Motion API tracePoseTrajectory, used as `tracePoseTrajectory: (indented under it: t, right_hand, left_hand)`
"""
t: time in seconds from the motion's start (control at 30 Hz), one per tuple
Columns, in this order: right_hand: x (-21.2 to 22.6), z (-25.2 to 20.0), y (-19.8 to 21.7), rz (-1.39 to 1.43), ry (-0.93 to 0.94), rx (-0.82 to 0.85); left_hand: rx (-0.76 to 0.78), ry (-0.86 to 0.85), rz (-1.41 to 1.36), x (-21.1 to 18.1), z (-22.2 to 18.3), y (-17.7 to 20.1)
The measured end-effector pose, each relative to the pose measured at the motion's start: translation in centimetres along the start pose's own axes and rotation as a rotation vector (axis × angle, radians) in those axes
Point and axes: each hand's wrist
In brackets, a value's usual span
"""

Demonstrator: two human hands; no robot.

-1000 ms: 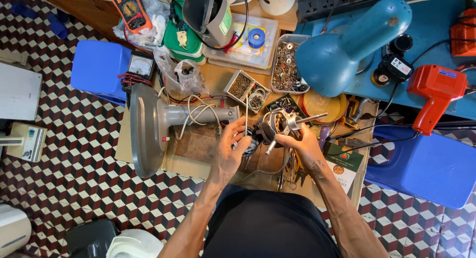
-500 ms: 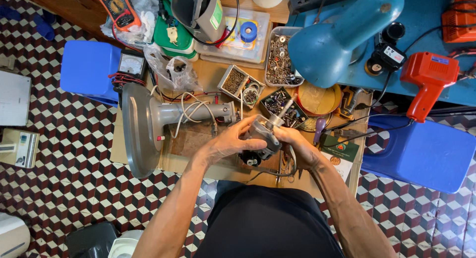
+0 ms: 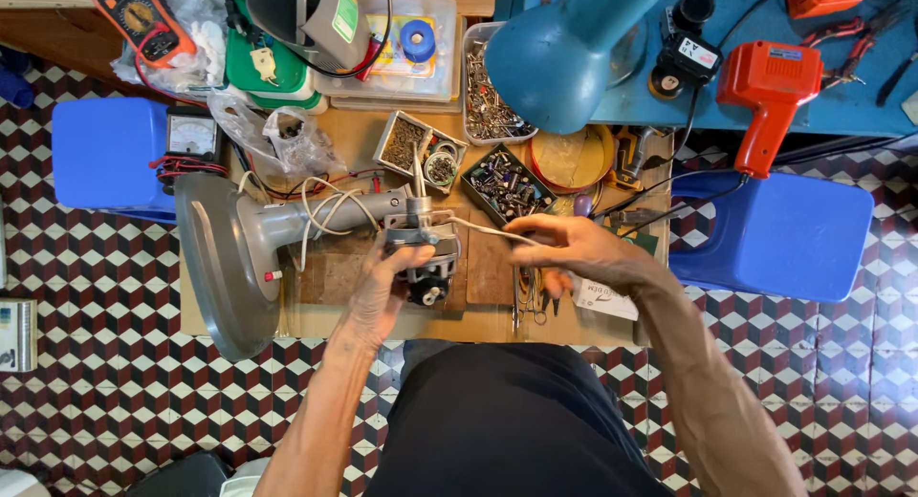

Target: The person disassembles a grey floor fan on a cluttered workbench. They use a screwdriver to remove screws from the motor housing, separate the stator and rotor, and inspect the internal components. The person then handles the fan base and uses a power drill to remove screws from it.

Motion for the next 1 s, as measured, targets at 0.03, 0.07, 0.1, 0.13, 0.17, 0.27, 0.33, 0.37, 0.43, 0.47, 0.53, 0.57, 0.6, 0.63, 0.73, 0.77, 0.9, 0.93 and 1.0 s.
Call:
tracePoseTrajectory:
  t: [0.03,0.07,0.1,0.13,0.17,0.27,0.33,0.37,0.43,0.47,0.53,0.57,0.6,0.63,0.73,0.77,0.9,0.93,1.0]
  right_hand:
    - [-0.2,-0.3,1.1,-0.112,-0.039,-0.056]
    - [-0.5,-0.8,2.4,-0.224,-0.079,-0.111]
    - [-0.9,-1.1,3.3,-0.336,-0.119,-0.166]
    - [-1.3,-1.2,3.7,-0.62,0.124,-0.397]
    - [-1.7,-1.3,4.1,-0.904,0.373,-0.623]
    - [-3.7,-2.1,3.7,-1.14,0.72,-1.032]
    - [-6.0,-3.2,2.2,-0.898,0.678,-1.128]
    - [-7.3,-3.6,1.6,-0.689,0.594,-1.126]
    - [-10.2,-4.1,0.4,-0.284,0.381,-1.148]
    - [-11.7,-4.3,0.1,-0.086,0.252,-1.169]
    - [-14.7,-4.3,-0.1,0.051,0.011,-1.155]
    - [-16.2,-4.1,-0.2,0.124,-0.109,-1.14]
    - [-17.6,-3.6,-0.1,0.006,0.019,-1.14]
    - [-18.7,-2.8,-0.1,-0.113,0.146,-1.133]
    - [-20.8,-0.6,0.1,-0.148,0.214,-1.008]
    - [-21.0,0.3,-0.1,-0.106,0.186,-0.95]
    - [-20.8,2.2,-1.6,-0.175,0.013,-0.826]
    - [-20.8,2.4,-2.0,-0.179,-0.019,-0.769]
    - [-20.7,2.6,-2.4,-0.234,-0.081,-0.671]
  left_hand:
    - [0.009,0.011,-0.007,0.1,0.0,0.6]
    - [0.019,0.022,-0.014,0.2,-0.2,1.1]
    - [0.028,0.032,-0.02,0.3,-0.3,1.6]
    - [0.036,0.056,-0.1,0.5,-0.6,1.9]
    - [0.046,0.081,-0.183,0.7,-0.8,2.0]
    - [0.141,0.034,-0.36,1.6,-1.2,1.5]
    - [0.153,0.003,-0.432,1.8,-1.8,1.3]
    - [0.13,0.005,-0.459,1.8,-1.8,1.0]
    - [0.112,-0.009,-0.492,1.6,-2.0,0.5]
    - [0.116,-0.024,-0.498,1.4,-2.3,0.3]
    - [0.102,-0.058,-0.512,0.9,-2.7,-0.2]
    - [0.082,-0.078,-0.518,0.7,-2.9,-0.4]
    - [0.061,-0.097,-0.524,0.5,-3.1,-0.7]
    - [0.065,-0.106,-0.556,0.3,-3.1,-0.8]
    - [0.062,-0.144,-0.602,-0.4,-2.9,-1.5]
    - [0.048,-0.166,-0.583,-0.6,-3.0,-1.6]
    - [0.114,-0.177,-0.674,-1.1,-2.9,-1.4]
    - [0.108,-0.154,-0.719,-1.1,-2.9,-1.1]
    - [0.089,-0.111,-0.807,-1.2,-3.1,-0.4]
Point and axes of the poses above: each hand's wrist, its own z-axis towards the middle knuckle, its own y-axis out of the back of the hand, x = y × z, and after that the axes turned 3 degrees about z, right-handed
